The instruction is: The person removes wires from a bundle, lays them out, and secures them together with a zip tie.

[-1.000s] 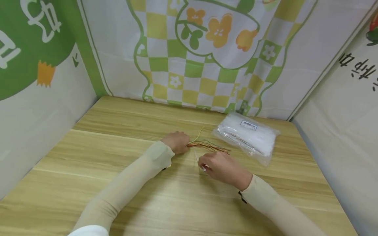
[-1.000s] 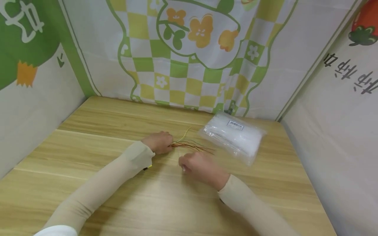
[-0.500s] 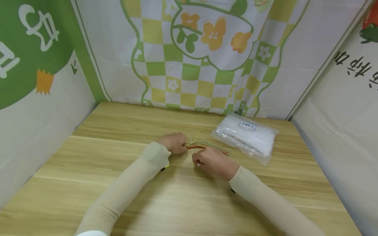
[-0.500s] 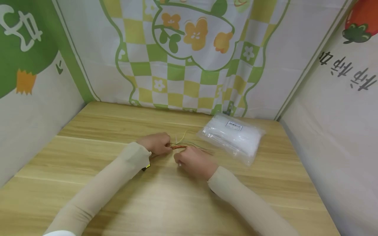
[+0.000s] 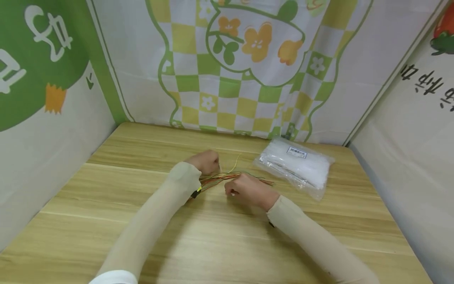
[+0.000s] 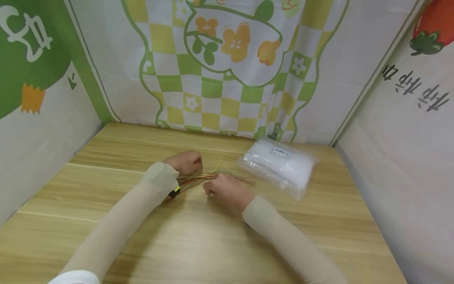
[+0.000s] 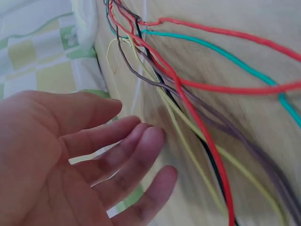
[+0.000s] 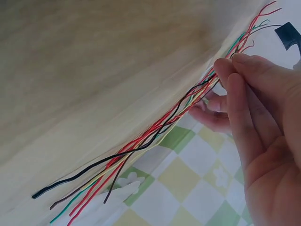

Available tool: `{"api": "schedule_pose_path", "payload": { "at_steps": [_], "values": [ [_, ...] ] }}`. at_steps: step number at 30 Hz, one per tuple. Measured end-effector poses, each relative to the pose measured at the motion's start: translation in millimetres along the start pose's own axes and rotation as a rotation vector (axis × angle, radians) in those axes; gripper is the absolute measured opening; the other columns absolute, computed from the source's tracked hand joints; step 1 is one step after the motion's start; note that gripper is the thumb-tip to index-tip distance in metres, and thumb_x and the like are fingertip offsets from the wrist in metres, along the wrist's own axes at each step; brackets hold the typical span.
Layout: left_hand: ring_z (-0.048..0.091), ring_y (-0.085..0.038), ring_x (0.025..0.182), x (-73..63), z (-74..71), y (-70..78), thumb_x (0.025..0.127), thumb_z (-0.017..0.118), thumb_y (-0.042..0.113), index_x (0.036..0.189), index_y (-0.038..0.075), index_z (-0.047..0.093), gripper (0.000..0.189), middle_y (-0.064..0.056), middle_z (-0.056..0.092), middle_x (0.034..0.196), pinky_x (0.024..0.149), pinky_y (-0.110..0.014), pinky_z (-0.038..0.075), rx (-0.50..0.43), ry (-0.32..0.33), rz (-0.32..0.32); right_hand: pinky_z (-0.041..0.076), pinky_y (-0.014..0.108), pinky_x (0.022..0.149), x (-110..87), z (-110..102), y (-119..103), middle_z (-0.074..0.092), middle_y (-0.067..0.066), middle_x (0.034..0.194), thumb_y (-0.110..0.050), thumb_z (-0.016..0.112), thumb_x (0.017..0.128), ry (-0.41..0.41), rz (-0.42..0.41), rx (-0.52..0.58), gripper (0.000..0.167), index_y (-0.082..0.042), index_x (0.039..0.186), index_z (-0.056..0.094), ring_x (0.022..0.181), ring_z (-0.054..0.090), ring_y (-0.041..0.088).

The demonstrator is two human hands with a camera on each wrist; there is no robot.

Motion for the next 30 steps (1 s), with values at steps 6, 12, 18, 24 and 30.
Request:
{"api": "schedule_pose_path", "payload": {
  "at_steps": [6,12,18,24,30],
  "values": [
    [0.057,-0.02,0.081,1.7,-2.8,-14.6,0.107,0.049,0.008,0.103,-0.001,0.06,0.015,-0.01,0.063,0.094,0.078,-0.035,0.05,-0.097,0.077,-0.062,0.044,0.016,0.065,3.9,2,-2,0.066,-0.007,0.074,0.012,0.071,0.087,0.03,-0.038,0.006,0.025,-0.013,0.082,0.073,0.066,0.047,0.0],
    [0.065,-0.034,0.119,6.3,-2.1,-23.8,0.104,0.064,0.012,0.127,-0.002,0.055,0.028,-0.023,0.066,0.128,0.102,-0.044,0.054,-0.298,0.164,-0.08,0.048,0.017,0.066,5.0,4,-2,0.073,-0.006,0.078,0.009,0.074,0.086,0.014,-0.034,0.012,0.022,-0.013,0.084,0.075,0.067,0.055,0.0],
    [0.07,-0.023,0.093,9.5,-7.7,-23.4,0.094,0.072,0.002,0.108,-0.001,0.066,0.015,-0.018,0.074,0.106,0.079,-0.028,0.056,-0.385,0.288,-0.058,0.055,0.021,0.072,2.9,3,-5,0.077,-0.006,0.085,0.001,0.078,0.091,-0.009,-0.031,0.005,0.013,-0.012,0.088,0.077,0.075,0.068,0.004],
    [0.07,-0.019,0.084,8.5,-11.0,-21.5,0.091,0.074,0.002,0.099,0.001,0.07,0.009,-0.015,0.076,0.098,0.074,-0.025,0.055,-0.379,0.341,-0.052,0.056,0.02,0.075,-4.8,-10,-5,0.078,-0.002,0.09,0.002,0.075,0.093,0.022,-0.045,0.107,0.011,-0.008,0.092,0.079,0.081,0.069,0.006],
    [0.069,-0.021,0.088,5.0,-13.7,-22.8,0.091,0.076,0.005,0.096,0.002,0.072,0.008,-0.013,0.076,0.096,0.08,-0.029,0.054,-0.353,0.391,-0.042,0.061,0.03,0.09,-4.2,-10,7,0.08,0.009,0.105,-0.004,0.069,0.1,-0.001,0.009,0.321,0.012,-0.001,0.106,0.079,0.101,0.076,0.02]
  ]
}}
Point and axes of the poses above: each hand's wrist, its own x-axis towards the middle knuckle, its own z-axis out of the palm, y = z × x, the point moved 10 cm from there along x, towards the middle knuckle
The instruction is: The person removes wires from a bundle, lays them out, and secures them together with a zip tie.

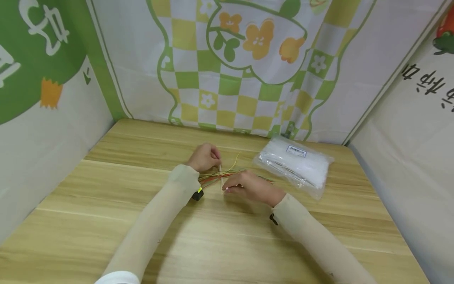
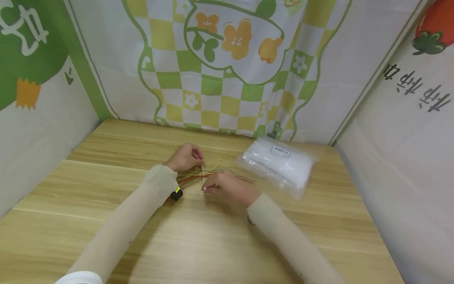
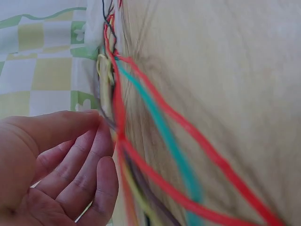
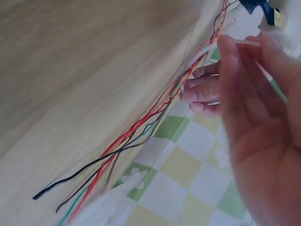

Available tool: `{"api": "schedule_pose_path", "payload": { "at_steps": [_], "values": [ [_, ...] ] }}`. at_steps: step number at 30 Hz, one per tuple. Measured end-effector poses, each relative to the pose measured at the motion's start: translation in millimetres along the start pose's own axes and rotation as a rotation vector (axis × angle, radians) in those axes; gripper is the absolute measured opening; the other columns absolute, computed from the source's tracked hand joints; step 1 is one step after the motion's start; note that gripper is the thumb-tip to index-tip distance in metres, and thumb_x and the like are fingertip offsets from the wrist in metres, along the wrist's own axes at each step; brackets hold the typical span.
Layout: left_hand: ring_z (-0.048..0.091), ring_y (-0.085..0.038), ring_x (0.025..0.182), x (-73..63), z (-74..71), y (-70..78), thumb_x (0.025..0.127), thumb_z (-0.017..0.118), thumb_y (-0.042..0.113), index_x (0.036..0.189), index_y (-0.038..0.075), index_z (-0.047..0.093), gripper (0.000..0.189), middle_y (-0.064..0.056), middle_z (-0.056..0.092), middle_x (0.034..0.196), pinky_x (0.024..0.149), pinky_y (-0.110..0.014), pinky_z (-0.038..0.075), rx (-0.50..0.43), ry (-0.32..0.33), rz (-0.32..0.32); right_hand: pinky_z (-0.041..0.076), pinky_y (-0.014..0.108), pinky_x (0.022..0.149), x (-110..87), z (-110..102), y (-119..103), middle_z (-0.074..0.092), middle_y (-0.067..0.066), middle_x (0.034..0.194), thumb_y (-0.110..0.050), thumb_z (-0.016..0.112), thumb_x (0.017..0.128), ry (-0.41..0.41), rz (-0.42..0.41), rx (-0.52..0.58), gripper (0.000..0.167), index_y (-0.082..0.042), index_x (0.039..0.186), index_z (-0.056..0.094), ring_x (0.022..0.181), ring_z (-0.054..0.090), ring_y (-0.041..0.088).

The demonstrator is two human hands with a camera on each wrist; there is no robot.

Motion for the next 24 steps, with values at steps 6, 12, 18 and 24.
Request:
{"api": "schedule_pose_path", "payload": {
  "at_steps": [6,12,18,24],
  "values": [
    [0.071,-0.022,0.089,-5.1,-3.7,2.5,0.093,0.078,0.008,0.093,0.006,0.074,0.005,-0.012,0.077,0.095,0.081,-0.032,0.055,-0.008,0.032,0.026,0.063,0.037,0.088,10.0,10,32,0.075,0.02,0.108,-0.006,0.05,0.111,-0.017,0.203,0.272,0.022,0.004,0.11,0.07,0.097,0.076,0.03],
    [0.074,-0.024,0.095,-13.0,-6.3,10.5,0.094,0.076,0.01,0.094,0.007,0.077,0.003,-0.01,0.079,0.1,0.085,-0.037,0.057,-0.023,0.057,0.076,0.06,0.03,0.075,15.9,13,47,0.074,0.018,0.102,-0.009,0.049,0.112,0.024,0.322,0.381,0.025,0.002,0.103,0.07,0.086,0.076,0.027],
    [0.076,-0.023,0.095,-17.2,-6.5,16.5,0.093,0.077,0.007,0.089,0.01,0.077,0.005,-0.007,0.08,0.098,0.083,-0.036,0.061,-0.031,0.086,0.113,0.06,0.032,0.074,21.5,4,54,0.072,0.02,0.091,-0.005,0.053,0.11,0.176,0.379,0.411,0.024,0.008,0.102,0.07,0.076,0.069,0.023],
    [0.079,-0.023,0.093,-21.6,-6.6,19.8,0.09,0.077,0.002,0.088,0.009,0.077,0.008,-0.007,0.08,0.095,0.078,-0.034,0.063,-0.02,0.12,0.155,0.058,0.026,0.069,24.5,-1,60,0.072,0.019,0.087,-0.003,0.05,0.111,0.261,0.404,0.387,0.025,0.012,0.107,0.069,0.071,0.063,0.009]
  ]
}}
Point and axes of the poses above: each hand's wrist, its own x-axis towards the middle knuckle, its own z-axis out of the palm, y = z × x, the point moved 10 cm from there along x, towards the middle knuckle
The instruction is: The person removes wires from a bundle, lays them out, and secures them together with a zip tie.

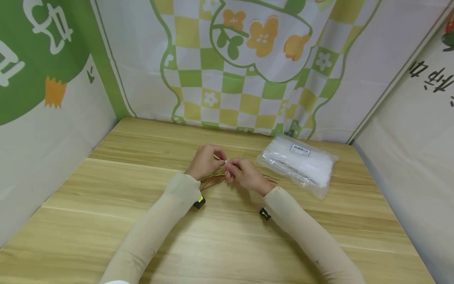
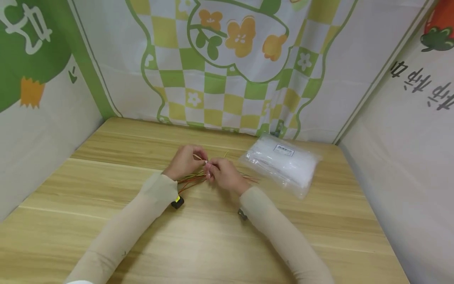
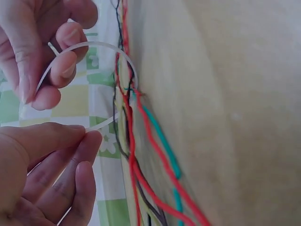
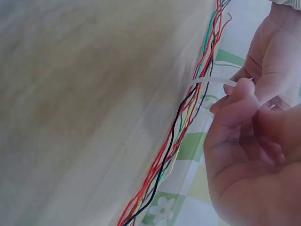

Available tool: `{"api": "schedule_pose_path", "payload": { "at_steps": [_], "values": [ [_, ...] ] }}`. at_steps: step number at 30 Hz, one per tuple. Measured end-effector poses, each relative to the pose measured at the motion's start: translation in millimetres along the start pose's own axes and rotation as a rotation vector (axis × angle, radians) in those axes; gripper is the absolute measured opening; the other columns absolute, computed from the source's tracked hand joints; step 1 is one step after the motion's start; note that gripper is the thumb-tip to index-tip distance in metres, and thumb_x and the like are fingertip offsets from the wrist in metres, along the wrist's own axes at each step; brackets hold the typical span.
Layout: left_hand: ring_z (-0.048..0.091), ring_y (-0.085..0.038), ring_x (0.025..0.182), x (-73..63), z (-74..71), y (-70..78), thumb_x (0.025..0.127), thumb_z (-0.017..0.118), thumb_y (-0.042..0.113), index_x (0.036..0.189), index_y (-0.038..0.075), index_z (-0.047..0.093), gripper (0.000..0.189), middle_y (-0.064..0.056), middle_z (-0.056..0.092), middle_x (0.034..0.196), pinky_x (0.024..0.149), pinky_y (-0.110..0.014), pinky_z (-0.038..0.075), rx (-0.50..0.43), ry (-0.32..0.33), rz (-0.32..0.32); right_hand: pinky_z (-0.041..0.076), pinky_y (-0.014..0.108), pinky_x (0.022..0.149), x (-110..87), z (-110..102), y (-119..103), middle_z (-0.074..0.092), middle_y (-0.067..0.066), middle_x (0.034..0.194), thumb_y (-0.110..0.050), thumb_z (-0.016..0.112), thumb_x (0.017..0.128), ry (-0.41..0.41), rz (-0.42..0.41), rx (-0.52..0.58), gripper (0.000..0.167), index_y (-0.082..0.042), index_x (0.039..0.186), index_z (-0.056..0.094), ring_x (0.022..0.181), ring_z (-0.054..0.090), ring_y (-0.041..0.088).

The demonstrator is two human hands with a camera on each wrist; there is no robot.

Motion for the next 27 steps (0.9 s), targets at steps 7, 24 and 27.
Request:
{"api": "schedule_pose_path", "payload": {
  "at_steps": [7,24,27],
  "values": [
    [0.079,-0.021,0.091,-4.0,0.5,5.5,0.091,0.074,0.001,0.084,0.012,0.077,0.013,-0.006,0.081,0.093,0.077,-0.033,0.061,0.065,0.027,0.034,0.06,0.03,0.066,2.3,0,2,0.072,0.021,0.085,-0.002,0.048,0.111,0.03,0.016,-0.001,0.026,0.013,0.103,0.068,0.067,0.064,0.01],
    [0.079,-0.021,0.09,-7.1,1.7,13.9,0.089,0.077,-0.001,0.085,0.012,0.077,0.014,-0.007,0.081,0.094,0.076,-0.032,0.06,0.101,0.043,0.083,0.048,0.017,0.055,8.2,-2,7,0.069,0.012,0.074,-0.003,0.051,0.11,0.06,0.062,-0.037,0.027,0.012,0.097,0.069,0.06,0.061,0.01],
    [0.08,-0.022,0.09,-8.6,2.5,14.9,0.09,0.076,-0.003,0.086,0.01,0.077,0.013,-0.008,0.081,0.095,0.077,-0.031,0.061,0.094,0.035,0.082,0.046,0.017,0.053,9.4,-1,8,0.069,0.012,0.072,-0.004,0.051,0.11,0.055,0.069,-0.049,0.028,0.011,0.096,0.07,0.058,0.06,0.008]
  ]
}}
Point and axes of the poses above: each hand's wrist, its own x-axis towards the middle knuckle, its own z-axis out of the palm, y = z × x, the point moved 10 cm from there along x, towards the middle knuckle
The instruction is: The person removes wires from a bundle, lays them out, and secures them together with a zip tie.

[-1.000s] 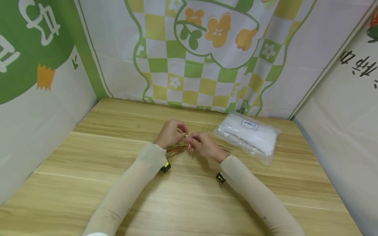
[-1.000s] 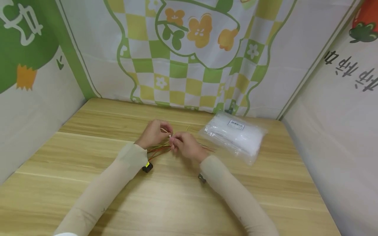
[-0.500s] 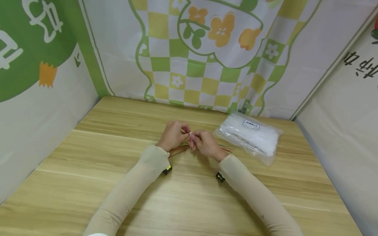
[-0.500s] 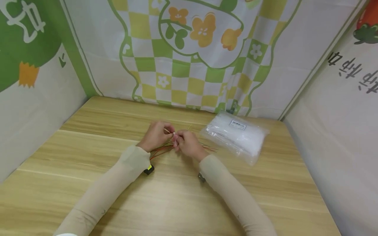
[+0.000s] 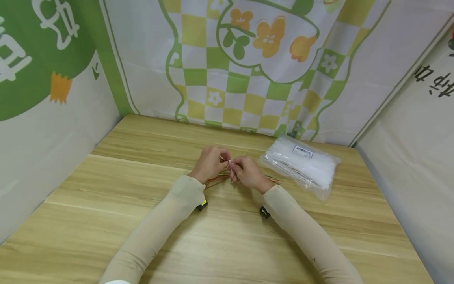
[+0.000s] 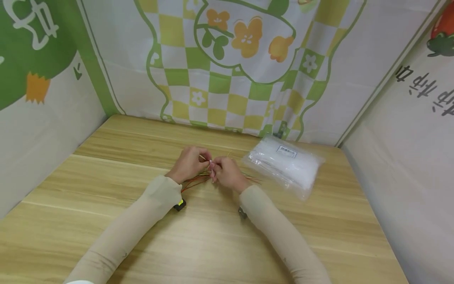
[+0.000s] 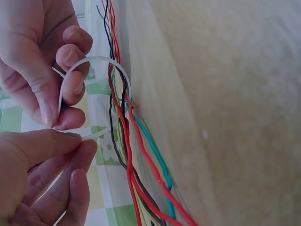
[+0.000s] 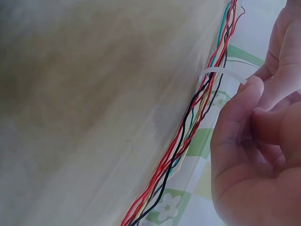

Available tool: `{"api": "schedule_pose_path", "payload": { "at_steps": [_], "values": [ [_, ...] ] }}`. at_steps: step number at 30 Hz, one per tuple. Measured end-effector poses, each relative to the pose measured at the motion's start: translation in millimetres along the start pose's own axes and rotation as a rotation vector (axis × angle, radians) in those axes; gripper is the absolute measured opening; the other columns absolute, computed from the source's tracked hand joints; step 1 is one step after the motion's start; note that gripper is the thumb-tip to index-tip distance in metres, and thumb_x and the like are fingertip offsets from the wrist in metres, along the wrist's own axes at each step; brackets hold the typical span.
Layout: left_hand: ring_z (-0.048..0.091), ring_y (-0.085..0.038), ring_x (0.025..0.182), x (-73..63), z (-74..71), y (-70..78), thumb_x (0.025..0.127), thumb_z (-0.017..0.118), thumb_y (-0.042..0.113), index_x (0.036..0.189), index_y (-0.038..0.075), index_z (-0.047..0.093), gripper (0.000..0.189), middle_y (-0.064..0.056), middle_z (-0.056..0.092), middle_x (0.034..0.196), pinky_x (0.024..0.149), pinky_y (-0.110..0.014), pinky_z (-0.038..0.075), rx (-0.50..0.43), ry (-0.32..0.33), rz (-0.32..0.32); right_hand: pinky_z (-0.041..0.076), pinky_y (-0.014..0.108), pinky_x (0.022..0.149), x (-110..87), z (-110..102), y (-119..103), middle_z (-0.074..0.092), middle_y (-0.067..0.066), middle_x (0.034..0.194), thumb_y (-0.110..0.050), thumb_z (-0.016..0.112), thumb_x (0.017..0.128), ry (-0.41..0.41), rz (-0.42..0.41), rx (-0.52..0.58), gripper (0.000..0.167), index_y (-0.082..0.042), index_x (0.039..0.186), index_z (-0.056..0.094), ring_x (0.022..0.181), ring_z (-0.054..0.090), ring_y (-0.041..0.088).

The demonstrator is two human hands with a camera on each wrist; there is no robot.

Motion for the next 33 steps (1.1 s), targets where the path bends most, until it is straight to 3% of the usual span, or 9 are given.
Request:
{"api": "schedule_pose_path", "payload": {
  "at_steps": [3,7,12,15,20,28,33],
  "values": [
    [0.079,-0.022,0.09,-0.8,0.7,2.8,0.092,0.075,-0.004,0.096,0.005,0.076,0.011,-0.01,0.08,0.097,0.079,-0.032,0.062,0.003,-0.006,0.024,0.045,0.018,0.053,0.4,0,1,0.068,0.012,0.072,-0.005,0.051,0.11,-0.009,0.019,-0.001,0.027,0.01,0.096,0.07,0.057,0.058,0.007],
    [0.079,-0.023,0.092,-2.2,2.3,9.6,0.092,0.076,-0.005,0.113,0.001,0.071,0.022,-0.012,0.08,0.1,0.083,-0.035,0.063,0.017,-0.023,0.076,0.044,0.018,0.052,0.7,-4,5,0.068,0.01,0.069,-0.008,0.055,0.11,-0.004,0.061,-0.019,0.025,0.008,0.099,0.071,0.055,0.057,0.006],
    [0.079,-0.022,0.092,-3.6,4.2,15.9,0.094,0.073,-0.002,0.101,0.004,0.073,0.009,-0.012,0.08,0.099,0.082,-0.035,0.063,0.028,-0.045,0.121,0.046,0.02,0.051,1.2,-12,11,0.071,0.01,0.069,-0.011,0.063,0.107,0.048,0.109,0.002,0.016,0.005,0.108,0.064,0.054,0.061,0.01],
    [0.078,-0.02,0.09,-3.2,4.3,14.6,0.096,0.071,0.002,0.097,0.006,0.074,0.005,-0.01,0.081,0.097,0.08,-0.033,0.062,0.013,-0.05,0.108,0.051,0.022,0.053,1.3,-18,9,0.074,0.012,0.081,-0.01,0.067,0.104,0.106,0.074,-0.01,0.013,0.0,0.111,0.062,0.059,0.069,0.016],
    [0.077,-0.018,0.088,-2.8,4.3,9.5,0.097,0.068,0.003,0.099,0.005,0.075,0.007,-0.011,0.081,0.098,0.075,-0.03,0.059,-0.027,-0.065,0.059,0.058,0.026,0.058,0.7,-27,1,0.076,0.017,0.098,-0.007,0.07,0.101,0.185,-0.013,-0.054,0.006,-0.002,0.105,0.07,0.068,0.075,0.026],
    [0.076,-0.016,0.087,-3.0,4.7,5.2,0.096,0.072,0.006,0.099,0.007,0.076,0.005,-0.006,0.08,0.096,0.079,-0.032,0.061,-0.054,-0.079,0.007,0.057,0.024,0.057,1.3,-26,-5,0.076,0.013,0.103,-0.008,0.066,0.104,0.151,-0.052,-0.144,0.006,-0.005,0.102,0.071,0.066,0.073,0.019],
    [0.077,-0.017,0.088,-4.4,3.3,8.1,0.097,0.076,0.01,0.099,0.008,0.078,0.004,-0.006,0.081,0.097,0.083,-0.036,0.061,-0.078,-0.077,0.003,0.056,0.024,0.054,2.2,-27,-9,0.076,0.014,0.103,-0.01,0.065,0.105,0.074,-0.094,-0.209,0.008,-0.004,0.102,0.07,0.064,0.072,0.013]
  ]
}}
Point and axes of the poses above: each hand's wrist, its own x-axis towards the middle knuckle, its own z-axis out of the palm, y = z × x, the point moved 10 cm from there along x, towards the middle knuckle
